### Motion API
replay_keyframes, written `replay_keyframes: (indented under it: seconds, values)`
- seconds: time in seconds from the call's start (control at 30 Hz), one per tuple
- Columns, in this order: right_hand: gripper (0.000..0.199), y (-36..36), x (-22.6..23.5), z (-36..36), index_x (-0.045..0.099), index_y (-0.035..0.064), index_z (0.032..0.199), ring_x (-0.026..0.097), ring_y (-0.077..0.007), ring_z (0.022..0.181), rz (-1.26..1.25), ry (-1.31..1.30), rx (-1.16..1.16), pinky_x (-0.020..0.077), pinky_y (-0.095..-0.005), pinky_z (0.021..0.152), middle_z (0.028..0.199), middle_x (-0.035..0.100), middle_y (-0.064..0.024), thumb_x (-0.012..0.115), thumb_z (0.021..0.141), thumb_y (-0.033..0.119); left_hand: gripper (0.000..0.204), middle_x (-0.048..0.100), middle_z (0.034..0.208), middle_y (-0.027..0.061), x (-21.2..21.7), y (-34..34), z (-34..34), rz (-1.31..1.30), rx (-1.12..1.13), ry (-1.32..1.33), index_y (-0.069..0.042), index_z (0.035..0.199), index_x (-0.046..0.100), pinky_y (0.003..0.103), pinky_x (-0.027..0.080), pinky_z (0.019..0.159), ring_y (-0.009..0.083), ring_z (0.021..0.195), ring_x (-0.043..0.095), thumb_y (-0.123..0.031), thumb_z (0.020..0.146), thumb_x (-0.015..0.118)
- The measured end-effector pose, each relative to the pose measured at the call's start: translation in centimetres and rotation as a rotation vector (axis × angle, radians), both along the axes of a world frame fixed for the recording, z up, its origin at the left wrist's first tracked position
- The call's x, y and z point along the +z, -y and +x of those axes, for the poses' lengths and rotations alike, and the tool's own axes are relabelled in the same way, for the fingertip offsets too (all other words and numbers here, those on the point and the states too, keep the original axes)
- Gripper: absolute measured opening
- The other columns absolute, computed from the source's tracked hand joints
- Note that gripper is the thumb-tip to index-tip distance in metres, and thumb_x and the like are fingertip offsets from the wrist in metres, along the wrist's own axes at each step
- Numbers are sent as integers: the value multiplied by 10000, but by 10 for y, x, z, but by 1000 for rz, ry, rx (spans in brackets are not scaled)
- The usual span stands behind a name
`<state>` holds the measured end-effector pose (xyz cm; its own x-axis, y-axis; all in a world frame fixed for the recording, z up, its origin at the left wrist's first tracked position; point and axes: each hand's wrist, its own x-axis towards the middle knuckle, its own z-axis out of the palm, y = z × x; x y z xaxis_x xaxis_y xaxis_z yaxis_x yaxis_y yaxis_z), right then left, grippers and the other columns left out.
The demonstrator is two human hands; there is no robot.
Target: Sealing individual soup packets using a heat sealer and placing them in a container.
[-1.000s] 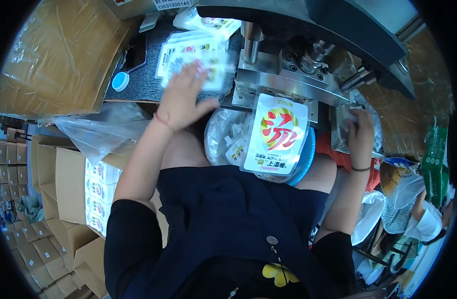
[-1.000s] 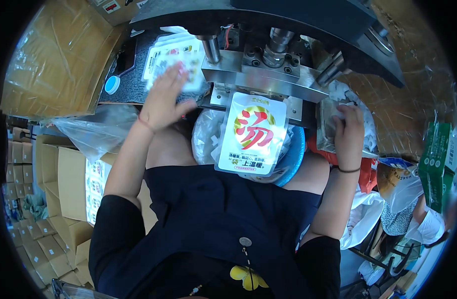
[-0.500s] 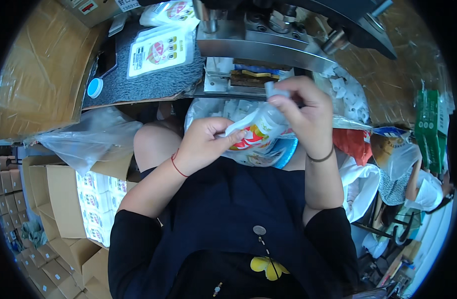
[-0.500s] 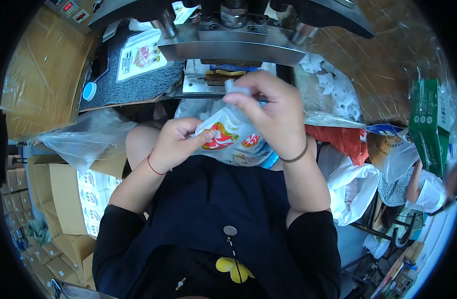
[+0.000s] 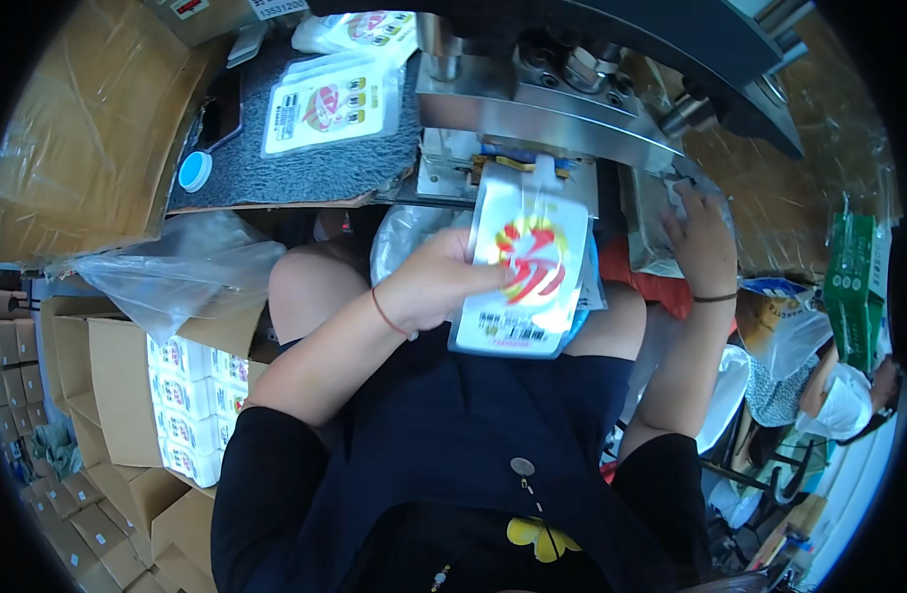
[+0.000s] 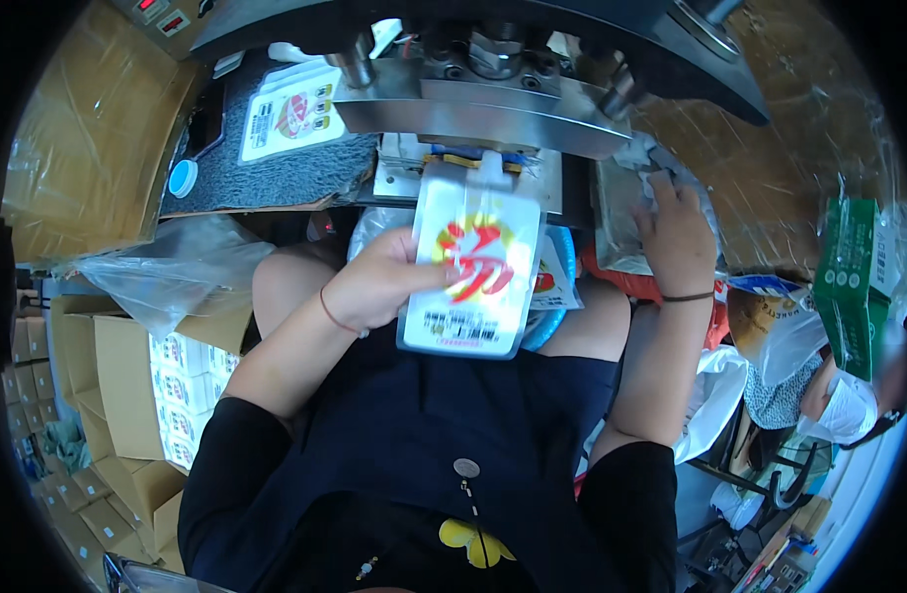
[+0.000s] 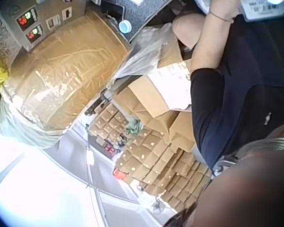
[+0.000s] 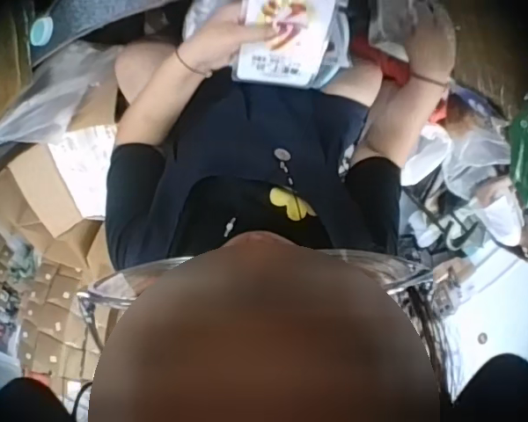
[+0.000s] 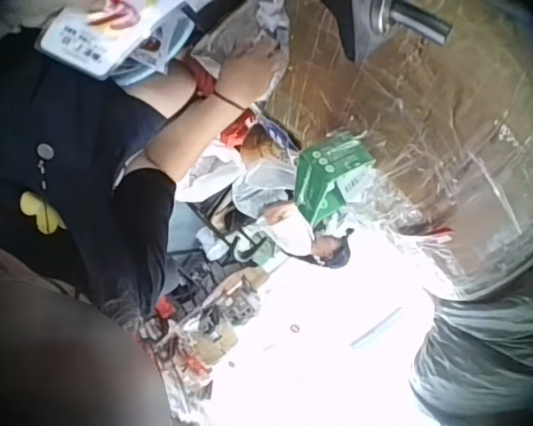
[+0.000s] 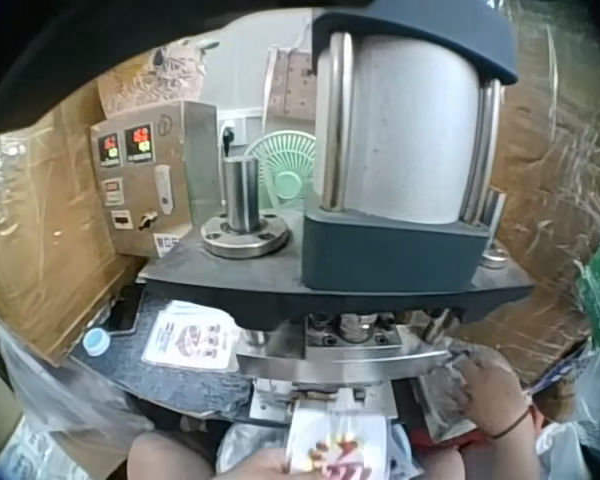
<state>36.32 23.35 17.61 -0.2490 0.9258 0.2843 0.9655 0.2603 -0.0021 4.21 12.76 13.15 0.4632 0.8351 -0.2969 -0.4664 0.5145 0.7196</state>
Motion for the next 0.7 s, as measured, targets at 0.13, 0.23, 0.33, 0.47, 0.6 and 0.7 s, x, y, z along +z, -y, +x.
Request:
replay_keyframes:
  seconds: [0.13, 0.23, 0.33, 0.47, 0.6, 0.7]
  values:
    - [261, -13, -27, -12, 596, 148, 1160, 623, -406, 933, -54, -32, 52, 519, -459, 756, 1048, 589, -178, 617, 900, 166, 326, 686, 1131, 130, -1, -17, -16, -46, 26, -3, 54, 1206, 585, 333, 551, 875, 185, 986, 682, -39, 901, 651]
    - [207, -14, -35, -6, 568, 98, 1094, 608, -425, 921, -55, -175, 113, 498, -472, 747, 1045, 586, -194, 600, 890, 105, 301, 643, 1021, 115, -7, -24, -39, 422, 380, -575, 10, 1144, 489, 344, 520, 816, 223, 901, 651, -121, 924, 646]
    - [201, -6, -34, -4, 526, 76, 1099, 608, -460, 917, -12, -221, 52, 493, -502, 748, 1045, 613, -208, 573, 908, 118, 427, 529, 1254, 243, 9, -62, -109, 1073, 925, -1495, 9, 1253, 496, 484, 424, 985, 385, 1159, 529, -232, 928, 632]
    - [306, 3, -37, 2, 488, 108, 1240, 649, -437, 906, 92, -274, 17, 519, -489, 747, 1049, 656, -223, 567, 945, 136, 632, 396, 1495, 212, -13, -32, -134, 985, 283, -2053, -93, 1411, 474, 562, 317, 1095, 409, 1363, 395, -430, 897, 618]
    - [294, 17, -17, -4, 539, 75, 1267, 669, -362, 873, 252, -402, -15, 523, -403, 762, 1036, 661, -209, 557, 986, 159, 431, 614, 1274, 182, -22, 17, -124, 1162, 345, -1699, -66, 1309, 582, 450, 441, 1013, 377, 1214, 555, -159, 888, 611]
    - [200, 30, -8, -27, 612, 19, 1123, 593, -247, 853, 225, -714, 33, 472, -326, 811, 977, 632, -128, 525, 1004, 154, 218, 711, 990, 85, -2, 28, -102, 554, 426, -758, 20, 1134, 658, 294, 520, 822, 142, 888, 655, -82, 996, 523]
